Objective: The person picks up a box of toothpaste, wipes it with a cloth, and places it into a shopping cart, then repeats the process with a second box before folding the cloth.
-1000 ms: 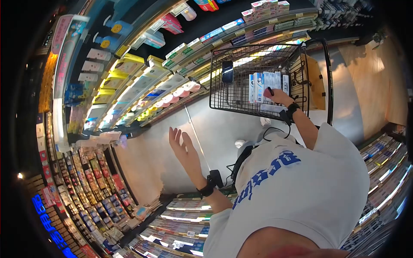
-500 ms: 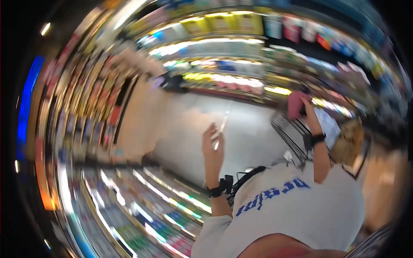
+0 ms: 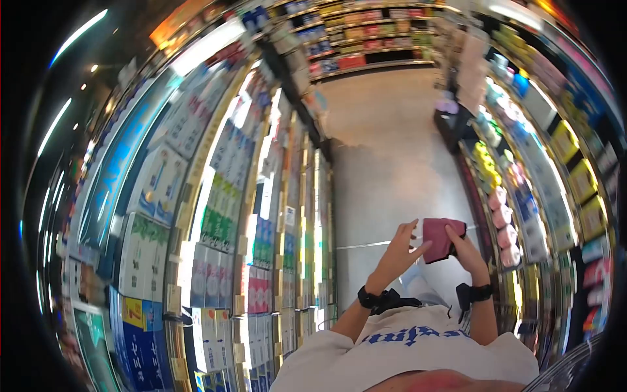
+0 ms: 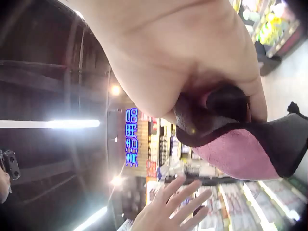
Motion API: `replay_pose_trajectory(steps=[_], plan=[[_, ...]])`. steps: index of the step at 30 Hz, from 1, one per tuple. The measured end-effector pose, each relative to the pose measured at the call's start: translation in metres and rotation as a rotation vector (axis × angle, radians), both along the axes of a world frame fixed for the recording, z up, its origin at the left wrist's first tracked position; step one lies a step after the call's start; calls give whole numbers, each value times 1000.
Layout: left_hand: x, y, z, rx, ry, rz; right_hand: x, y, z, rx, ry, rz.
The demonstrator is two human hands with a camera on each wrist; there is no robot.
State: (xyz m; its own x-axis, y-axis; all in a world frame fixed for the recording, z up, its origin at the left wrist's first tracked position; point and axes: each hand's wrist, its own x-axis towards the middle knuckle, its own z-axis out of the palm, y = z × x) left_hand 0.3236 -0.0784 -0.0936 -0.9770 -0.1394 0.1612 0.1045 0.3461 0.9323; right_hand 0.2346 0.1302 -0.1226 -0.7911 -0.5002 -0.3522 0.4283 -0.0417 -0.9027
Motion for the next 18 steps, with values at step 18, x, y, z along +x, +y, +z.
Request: replay_pose_trajectory(steps=[18], plan=[[-266,-244,82,-312,265,486,-302,-270,69,-49,284,343]])
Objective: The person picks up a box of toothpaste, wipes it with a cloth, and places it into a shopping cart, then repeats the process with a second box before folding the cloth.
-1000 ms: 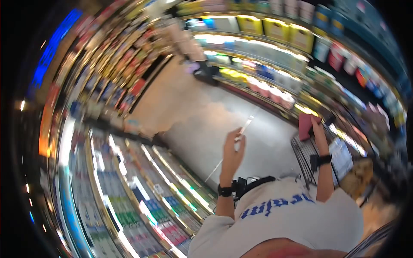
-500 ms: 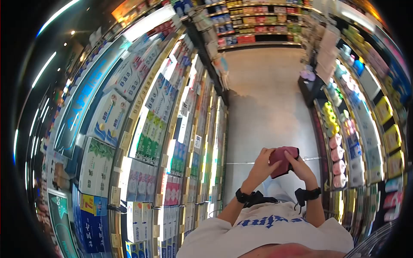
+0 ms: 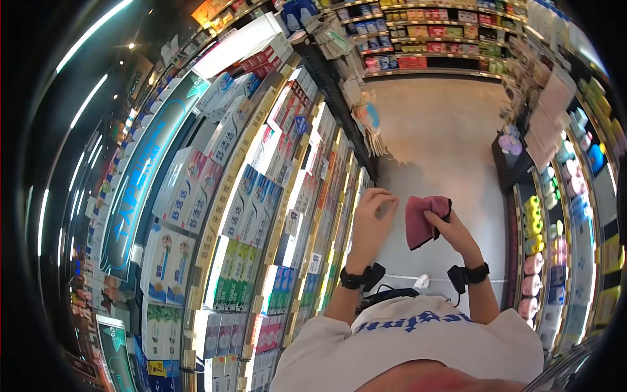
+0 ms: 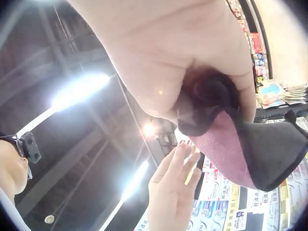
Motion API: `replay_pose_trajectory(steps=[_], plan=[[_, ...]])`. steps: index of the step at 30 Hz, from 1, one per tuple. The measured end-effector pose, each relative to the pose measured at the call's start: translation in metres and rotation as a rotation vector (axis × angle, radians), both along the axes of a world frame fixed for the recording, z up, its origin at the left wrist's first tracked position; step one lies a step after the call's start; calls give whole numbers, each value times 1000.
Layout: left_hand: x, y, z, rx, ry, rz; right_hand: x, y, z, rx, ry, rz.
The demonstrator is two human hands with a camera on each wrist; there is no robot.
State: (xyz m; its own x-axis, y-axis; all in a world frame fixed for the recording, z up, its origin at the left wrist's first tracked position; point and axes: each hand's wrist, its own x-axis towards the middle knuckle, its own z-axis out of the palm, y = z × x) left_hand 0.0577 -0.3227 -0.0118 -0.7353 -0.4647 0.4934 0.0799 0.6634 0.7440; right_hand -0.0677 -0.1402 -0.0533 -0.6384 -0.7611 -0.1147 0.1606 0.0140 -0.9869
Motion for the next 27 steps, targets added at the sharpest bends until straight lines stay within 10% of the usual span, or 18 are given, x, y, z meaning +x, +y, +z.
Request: replay_pose_trajectory(steps=[27], plan=[[-181,-367,136,-366,326,843,-260,-418,35,-10,-28,425]])
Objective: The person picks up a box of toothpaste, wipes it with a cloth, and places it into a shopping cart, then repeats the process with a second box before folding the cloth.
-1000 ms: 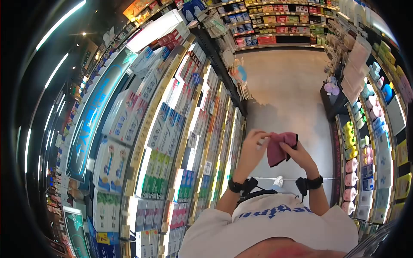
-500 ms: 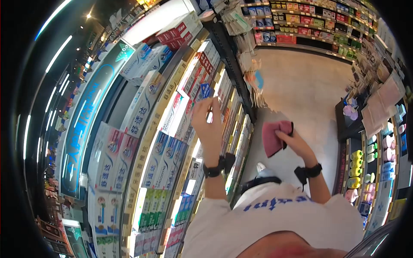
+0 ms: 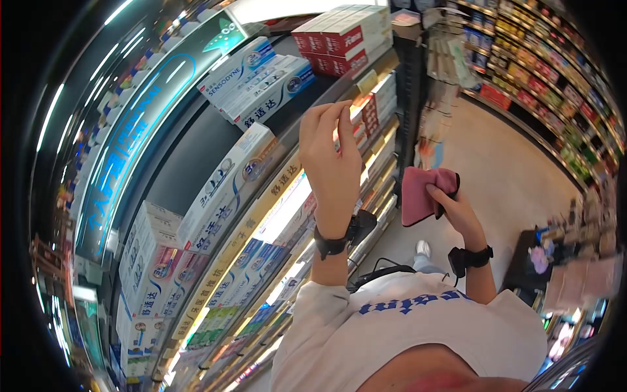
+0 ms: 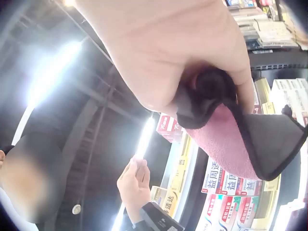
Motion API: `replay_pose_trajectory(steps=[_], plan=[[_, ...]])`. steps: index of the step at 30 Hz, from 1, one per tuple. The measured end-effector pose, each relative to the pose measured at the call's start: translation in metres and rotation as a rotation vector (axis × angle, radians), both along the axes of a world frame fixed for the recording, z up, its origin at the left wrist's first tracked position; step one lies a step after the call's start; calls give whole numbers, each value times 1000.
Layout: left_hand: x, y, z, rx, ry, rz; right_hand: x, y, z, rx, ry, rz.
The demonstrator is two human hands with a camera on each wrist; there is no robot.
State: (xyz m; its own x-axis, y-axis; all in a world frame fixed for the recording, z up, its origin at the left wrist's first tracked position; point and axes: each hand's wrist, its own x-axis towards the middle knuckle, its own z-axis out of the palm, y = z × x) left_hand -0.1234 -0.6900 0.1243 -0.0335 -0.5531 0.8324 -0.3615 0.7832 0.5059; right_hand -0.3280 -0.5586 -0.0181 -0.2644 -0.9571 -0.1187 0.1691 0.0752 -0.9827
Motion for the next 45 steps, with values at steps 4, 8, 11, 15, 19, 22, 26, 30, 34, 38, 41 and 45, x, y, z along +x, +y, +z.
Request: replay_pose_trajectory(steps=[4,8,11,15,19,22,26,30,34,38,41,45], plan=[[-25,-26,5,-33,-173,198,-36,-43,13,52,34,178],[-50,-61,12,-46,-330,435,-80,-89,19,-1,48,384],[-51,-91,15,-50,-533,641,-111,-120,29,-46,-29,552],[-50,-111,18,101,-706,747,-149,-153,21,-59,-59,617],[-68,-99,40,285,-647,675,-171,-179,-4,-44,-123,636],[-61,-113,49,205,-693,596,-178,-195,-2,-57,-109,651],[-54,-112,58,325,-776,533,-188,-210,4,-94,-76,718],[-59,-113,65,319,-858,717,-199,-218,1,-70,-79,749],[-86,-97,78,-114,-531,966,-208,-227,-3,-131,-130,797],[-108,-74,75,-576,-144,1101,-213,-235,-2,-119,-177,900],[-150,-46,76,-583,320,806,-196,-227,8,-107,-71,769],[-154,4,55,-217,544,720,-151,-209,21,-345,-130,633]])
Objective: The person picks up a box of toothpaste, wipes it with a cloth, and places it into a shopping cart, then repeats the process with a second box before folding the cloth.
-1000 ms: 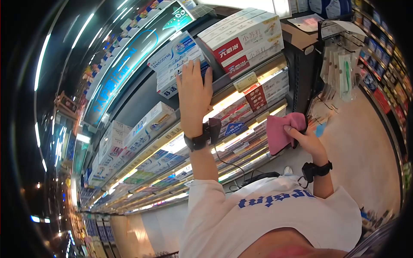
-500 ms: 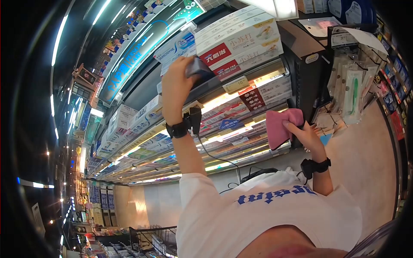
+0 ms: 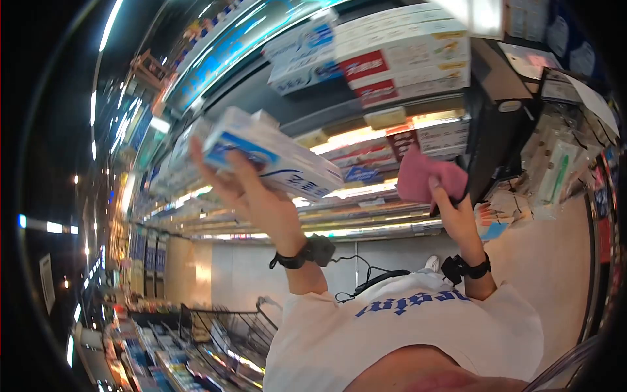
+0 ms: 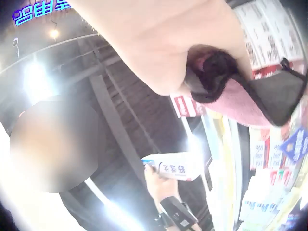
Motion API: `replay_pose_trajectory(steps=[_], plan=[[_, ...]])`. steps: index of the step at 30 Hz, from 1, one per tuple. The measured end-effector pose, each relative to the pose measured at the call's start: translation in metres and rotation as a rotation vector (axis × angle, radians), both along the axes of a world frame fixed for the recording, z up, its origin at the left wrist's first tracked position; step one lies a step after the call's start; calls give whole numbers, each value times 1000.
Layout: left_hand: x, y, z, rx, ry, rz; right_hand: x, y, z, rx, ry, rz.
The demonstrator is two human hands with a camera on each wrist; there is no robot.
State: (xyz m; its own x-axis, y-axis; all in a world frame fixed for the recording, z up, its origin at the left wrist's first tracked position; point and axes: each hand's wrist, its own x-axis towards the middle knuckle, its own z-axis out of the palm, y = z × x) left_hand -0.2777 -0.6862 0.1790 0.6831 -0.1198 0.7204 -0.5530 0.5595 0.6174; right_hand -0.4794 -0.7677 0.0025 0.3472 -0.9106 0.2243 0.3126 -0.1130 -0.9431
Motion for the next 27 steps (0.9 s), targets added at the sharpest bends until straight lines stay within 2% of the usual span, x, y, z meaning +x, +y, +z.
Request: replay_pose_trajectory(steps=[1,2,4,6,7,8,9,11,14,15,18,20,22,23,25,27], plan=[[5,12,-12,30,63,-84,9,10,14,12,-78,25],[10,26,-24,59,129,-171,21,19,25,-71,-87,-5],[21,55,-48,218,137,-244,47,35,43,-243,-109,-65],[27,86,-68,327,86,-267,78,64,71,-221,-130,-42],[30,101,-76,353,24,-252,95,81,72,-214,-111,63],[34,116,-81,379,-41,-236,114,98,68,-306,-107,175],[36,131,-84,327,-2,-206,134,115,64,-394,-109,291],[45,171,-86,225,64,-145,178,172,70,-664,-203,341],[82,242,-91,45,126,116,217,241,43,-667,-173,572],[87,267,-84,-31,209,66,221,263,54,-621,-121,681],[114,338,-100,-30,209,242,246,319,36,-493,-39,832],[128,371,-112,-23,126,337,265,345,29,-295,84,983],[136,399,-120,51,37,443,281,372,18,-260,147,999],[136,407,-119,-11,107,439,285,383,18,-215,220,1036],[147,428,-128,52,195,473,294,399,23,-94,365,1154],[161,445,-142,23,222,524,304,417,13,-55,299,1126]])
